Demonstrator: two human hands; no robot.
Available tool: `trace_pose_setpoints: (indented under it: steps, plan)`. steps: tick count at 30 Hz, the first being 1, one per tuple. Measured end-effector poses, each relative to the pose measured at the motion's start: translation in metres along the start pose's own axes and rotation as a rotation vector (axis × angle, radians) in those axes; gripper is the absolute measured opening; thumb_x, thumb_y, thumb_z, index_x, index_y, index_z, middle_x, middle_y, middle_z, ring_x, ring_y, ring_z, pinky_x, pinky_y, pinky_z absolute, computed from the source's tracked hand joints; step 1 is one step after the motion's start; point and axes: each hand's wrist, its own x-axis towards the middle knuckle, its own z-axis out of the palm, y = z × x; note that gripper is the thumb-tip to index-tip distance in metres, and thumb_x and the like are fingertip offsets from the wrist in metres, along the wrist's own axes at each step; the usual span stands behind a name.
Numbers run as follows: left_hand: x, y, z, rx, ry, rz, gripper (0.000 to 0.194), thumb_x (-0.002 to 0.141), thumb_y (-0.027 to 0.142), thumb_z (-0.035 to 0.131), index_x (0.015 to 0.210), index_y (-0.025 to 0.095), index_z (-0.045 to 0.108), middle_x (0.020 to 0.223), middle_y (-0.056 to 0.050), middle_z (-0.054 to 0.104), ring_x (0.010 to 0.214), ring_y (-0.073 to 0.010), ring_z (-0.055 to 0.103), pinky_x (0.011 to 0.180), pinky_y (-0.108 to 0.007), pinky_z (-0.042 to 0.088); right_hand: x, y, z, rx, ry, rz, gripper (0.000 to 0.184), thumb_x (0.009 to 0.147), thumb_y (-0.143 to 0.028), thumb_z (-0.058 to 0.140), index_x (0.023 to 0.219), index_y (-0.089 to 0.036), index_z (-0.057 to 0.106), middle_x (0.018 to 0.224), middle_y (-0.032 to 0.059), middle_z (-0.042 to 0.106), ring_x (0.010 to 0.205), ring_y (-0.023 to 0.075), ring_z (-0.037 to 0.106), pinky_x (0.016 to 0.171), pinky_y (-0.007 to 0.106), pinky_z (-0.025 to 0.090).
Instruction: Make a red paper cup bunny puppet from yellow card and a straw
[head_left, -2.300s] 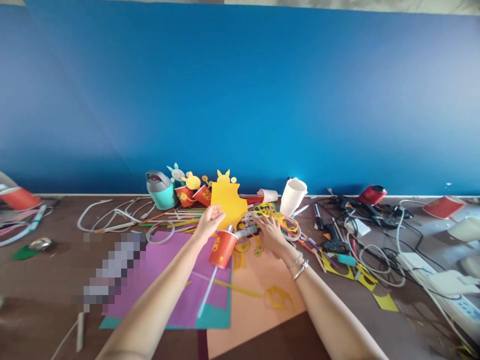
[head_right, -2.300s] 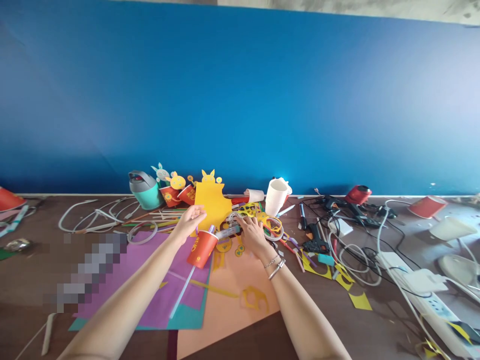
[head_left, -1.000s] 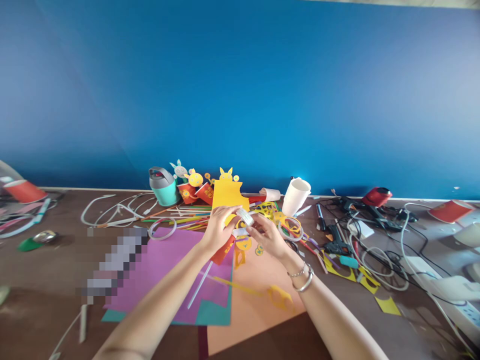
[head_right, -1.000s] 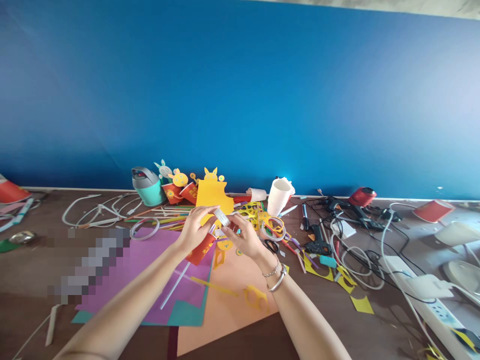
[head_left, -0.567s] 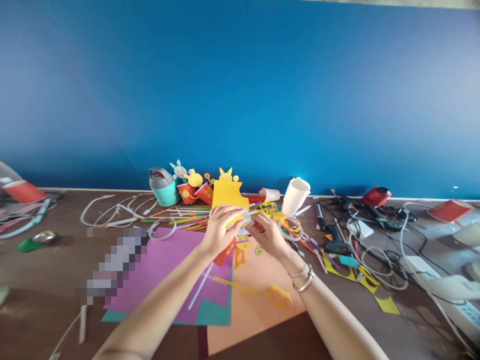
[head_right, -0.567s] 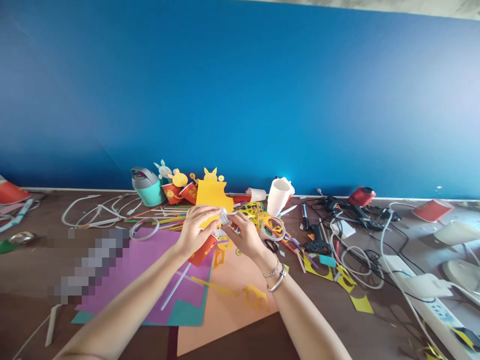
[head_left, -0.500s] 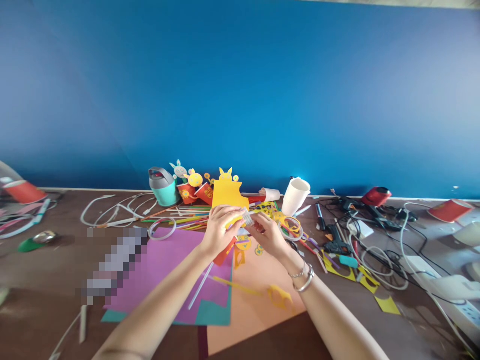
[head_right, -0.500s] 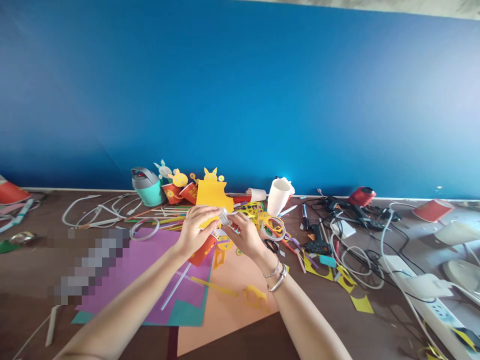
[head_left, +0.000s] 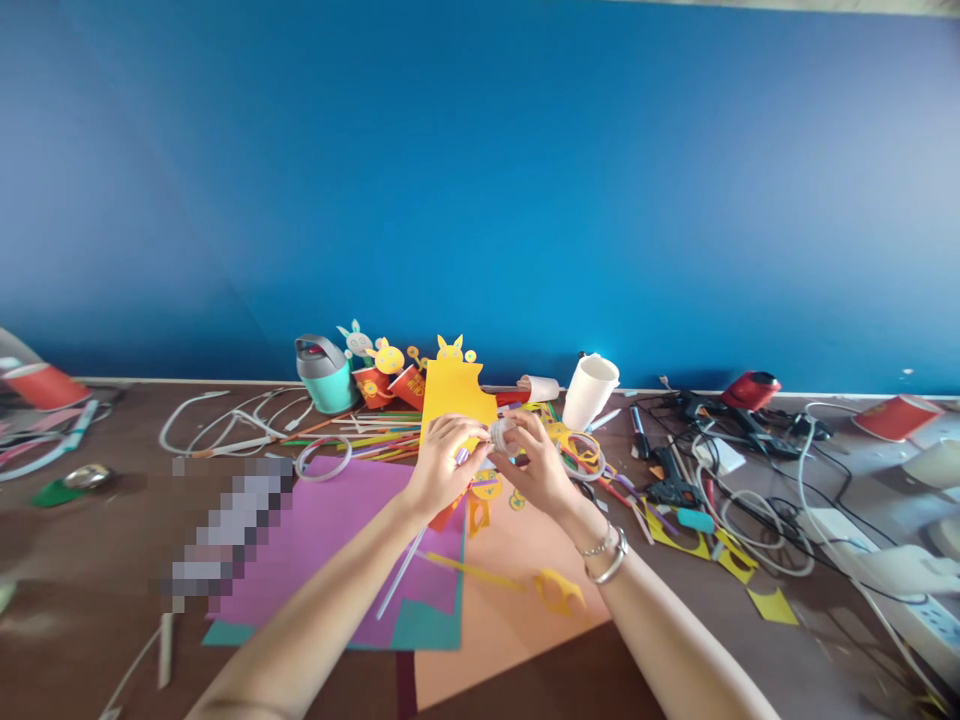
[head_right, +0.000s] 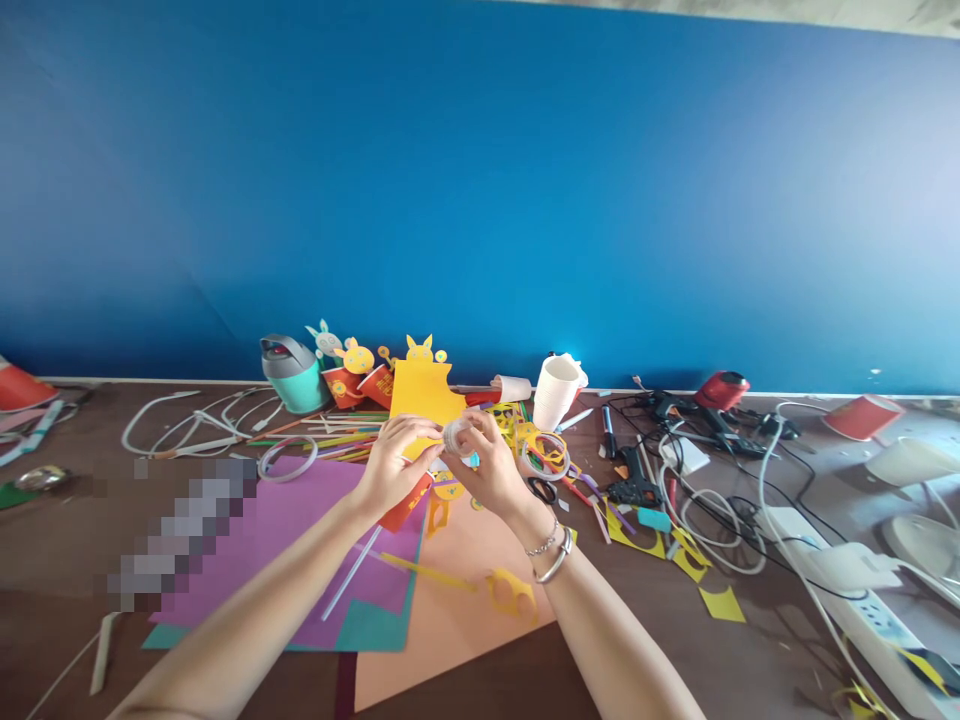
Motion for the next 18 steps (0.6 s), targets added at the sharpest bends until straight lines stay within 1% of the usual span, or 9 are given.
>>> trace_pose_setpoints:
  steps: [2,4,6,9,12,15,16,18]
  plan:
    - [0.0010,0.0008,-0.0007,-0.047,-0.027,-0.033,0.008,0.083,0.028,0.058,0.086,0.022,0.064,0.090,-0.003,0.068,0.092,-0.0190,0.059,0.087,-0.033,0.042,0.0004,-0.0006,-0.0007,0.010,0.009,0.001,0.008,0.083,-0.025,0.060,0.079,-0.020,0.054,0.106,0.0094,0.051,0.098,0.0209,0.053,0.079,0.033,0.048]
    - [0.0023,0.0013,-0.0013,-0.123,-0.064,-0.108,0.010,0.083,0.030,0.058,0.086,0.022,0.064,0.090,-0.003,0.068,0.091,-0.0190,0.060,0.086,-0.032,0.043,0.0004,-0.0009,-0.0011,0.007,0.018,-0.008,0.010,0.082,-0.027,0.062,0.078,-0.020,0.056,0.102,0.0087,0.051,0.095,0.0205,0.054,0.078,0.033,0.048]
    - [0.0037,0.0019,-0.0017,-0.217,-0.114,-0.212,0.014,0.082,0.032,0.059,0.089,0.021,0.064,0.093,-0.004,0.068,0.092,-0.0192,0.061,0.085,-0.031,0.044,0.0002,-0.0013,-0.0013,-0.003,0.016,-0.026,0.010,0.081,-0.028,0.064,0.080,-0.021,0.057,0.101,0.0086,0.052,0.095,0.0210,0.054,0.079,0.034,0.049]
    - [0.0059,0.0029,-0.0016,-0.357,-0.171,-0.355,0.022,0.077,0.035,0.064,0.092,0.019,0.063,0.093,-0.005,0.069,0.091,-0.0196,0.062,0.083,-0.030,0.046,0.0000,-0.0020,-0.0018,-0.040,-0.022,-0.060,0.008,0.081,-0.027,0.064,0.085,-0.022,0.060,0.101,0.0091,0.053,0.101,0.0230,0.053,0.084,0.038,0.049]
    - [0.0078,0.0029,-0.0016,-0.518,-0.152,-0.492,0.026,0.072,0.037,0.069,0.088,0.017,0.064,0.086,-0.004,0.068,0.084,-0.0189,0.063,0.078,-0.029,0.047,-0.0006,-0.0017,-0.0022,-0.063,-0.050,-0.067,0.014,0.079,-0.025,0.066,0.092,-0.022,0.061,0.107,0.0108,0.053,0.107,0.0255,0.051,0.087,0.041,0.049]
    - [0.0093,0.0015,-0.0024,-0.727,-0.111,-0.647,0.028,0.069,0.039,0.072,0.083,0.016,0.063,0.079,-0.003,0.068,0.076,-0.0169,0.063,0.071,-0.027,0.046,-0.0016,-0.0009,-0.0027,0.004,-0.056,-0.024,0.023,0.080,-0.024,0.064,0.103,-0.022,0.060,0.115,0.0124,0.050,0.109,0.0254,0.051,0.085,0.040,0.051]
    - [0.0097,0.0010,-0.0028,-0.781,-0.100,-0.678,0.028,0.068,0.039,0.072,0.082,0.016,0.063,0.077,-0.002,0.067,0.074,-0.0161,0.062,0.070,-0.027,0.046,-0.0018,-0.0008,-0.0028,0.042,-0.061,-0.005,0.023,0.081,-0.025,0.063,0.103,-0.022,0.060,0.115,0.0124,0.050,0.107,0.0248,0.052,0.083,0.039,0.052]
    - [0.0103,0.0000,-0.0033,-0.845,-0.092,-0.699,0.029,0.067,0.039,0.074,0.080,0.016,0.063,0.075,-0.001,0.067,0.072,-0.0147,0.062,0.069,-0.025,0.046,-0.0020,-0.0004,-0.0029,0.121,-0.071,0.036,0.016,0.081,-0.026,0.063,0.097,-0.021,0.062,0.113,0.0117,0.052,0.101,0.0227,0.056,0.079,0.036,0.053]
